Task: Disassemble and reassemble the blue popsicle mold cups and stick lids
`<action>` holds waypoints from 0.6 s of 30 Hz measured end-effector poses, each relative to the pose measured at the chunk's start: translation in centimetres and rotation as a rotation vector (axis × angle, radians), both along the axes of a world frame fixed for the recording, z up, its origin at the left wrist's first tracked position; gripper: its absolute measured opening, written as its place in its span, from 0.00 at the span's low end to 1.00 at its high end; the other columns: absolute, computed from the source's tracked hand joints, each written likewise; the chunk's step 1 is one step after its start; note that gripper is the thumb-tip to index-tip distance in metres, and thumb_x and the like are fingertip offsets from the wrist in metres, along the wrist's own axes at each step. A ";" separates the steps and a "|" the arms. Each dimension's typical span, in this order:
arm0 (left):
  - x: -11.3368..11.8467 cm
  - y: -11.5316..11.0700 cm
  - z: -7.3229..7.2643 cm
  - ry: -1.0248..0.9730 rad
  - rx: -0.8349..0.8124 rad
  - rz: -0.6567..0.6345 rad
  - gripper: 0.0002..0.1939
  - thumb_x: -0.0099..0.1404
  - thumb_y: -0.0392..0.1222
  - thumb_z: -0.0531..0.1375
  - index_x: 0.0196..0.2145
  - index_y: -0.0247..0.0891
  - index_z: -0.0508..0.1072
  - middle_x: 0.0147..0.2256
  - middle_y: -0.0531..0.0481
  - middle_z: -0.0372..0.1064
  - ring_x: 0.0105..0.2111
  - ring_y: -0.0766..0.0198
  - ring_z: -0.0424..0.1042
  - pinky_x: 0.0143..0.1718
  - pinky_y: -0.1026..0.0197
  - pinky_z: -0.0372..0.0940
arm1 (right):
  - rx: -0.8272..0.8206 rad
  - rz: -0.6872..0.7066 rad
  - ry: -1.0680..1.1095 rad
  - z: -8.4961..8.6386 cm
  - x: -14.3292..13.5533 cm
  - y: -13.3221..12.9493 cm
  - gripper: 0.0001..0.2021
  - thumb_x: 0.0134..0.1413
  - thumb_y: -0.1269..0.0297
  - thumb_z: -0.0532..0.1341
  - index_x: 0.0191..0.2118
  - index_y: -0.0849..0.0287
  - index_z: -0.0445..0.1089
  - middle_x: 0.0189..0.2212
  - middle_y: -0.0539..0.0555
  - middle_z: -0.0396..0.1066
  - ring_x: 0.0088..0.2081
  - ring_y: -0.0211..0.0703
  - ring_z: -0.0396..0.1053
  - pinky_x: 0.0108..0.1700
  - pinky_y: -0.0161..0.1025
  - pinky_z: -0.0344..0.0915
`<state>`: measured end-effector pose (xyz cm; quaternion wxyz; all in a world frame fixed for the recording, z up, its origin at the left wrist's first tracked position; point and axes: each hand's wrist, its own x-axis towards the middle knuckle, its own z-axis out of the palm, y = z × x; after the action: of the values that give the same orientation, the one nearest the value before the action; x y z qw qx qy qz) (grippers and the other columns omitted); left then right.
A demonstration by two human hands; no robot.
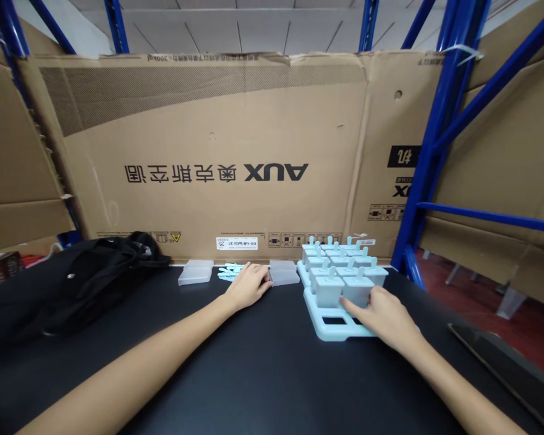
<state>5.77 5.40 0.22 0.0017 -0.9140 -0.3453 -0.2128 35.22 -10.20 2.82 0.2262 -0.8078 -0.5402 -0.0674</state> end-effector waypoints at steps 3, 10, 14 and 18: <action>0.1 0.1 -0.1 0.001 0.000 -0.017 0.10 0.74 0.45 0.53 0.41 0.42 0.73 0.49 0.49 0.74 0.55 0.56 0.68 0.65 0.44 0.53 | -0.026 -0.013 -0.054 -0.1 -1.1 -0.5 0.23 0.49 0.36 0.52 0.24 0.52 0.57 0.28 0.61 0.70 0.31 0.55 0.72 0.33 0.47 0.66; 0.2 0.4 -0.7 0.019 -0.026 -0.020 0.16 0.74 0.44 0.49 0.50 0.45 0.75 0.59 0.49 0.68 0.59 0.53 0.65 0.66 0.35 0.50 | -0.031 -0.027 -0.029 0.5 -1.7 -0.6 0.24 0.51 0.38 0.49 0.34 0.56 0.59 0.35 0.67 0.73 0.38 0.62 0.75 0.38 0.50 0.68; 0.1 0.4 -0.7 0.033 -0.032 -0.022 0.17 0.73 0.42 0.48 0.51 0.46 0.74 0.60 0.50 0.68 0.60 0.53 0.65 0.66 0.35 0.50 | 0.014 -0.055 0.060 0.5 -1.6 -0.5 0.25 0.50 0.37 0.49 0.36 0.56 0.59 0.35 0.69 0.73 0.40 0.65 0.75 0.39 0.51 0.69; 0.1 0.3 -0.7 0.042 -0.040 -0.025 0.19 0.72 0.43 0.47 0.52 0.47 0.73 0.59 0.51 0.69 0.60 0.53 0.64 0.66 0.34 0.48 | 0.066 -0.091 0.148 0.5 -1.3 -0.5 0.23 0.47 0.36 0.51 0.33 0.54 0.59 0.29 0.64 0.73 0.35 0.63 0.74 0.37 0.53 0.69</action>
<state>5.91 5.72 -0.49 -0.0121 -0.9224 -0.3380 -0.1867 33.96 -10.65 3.34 0.2887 -0.8264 -0.4822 -0.0356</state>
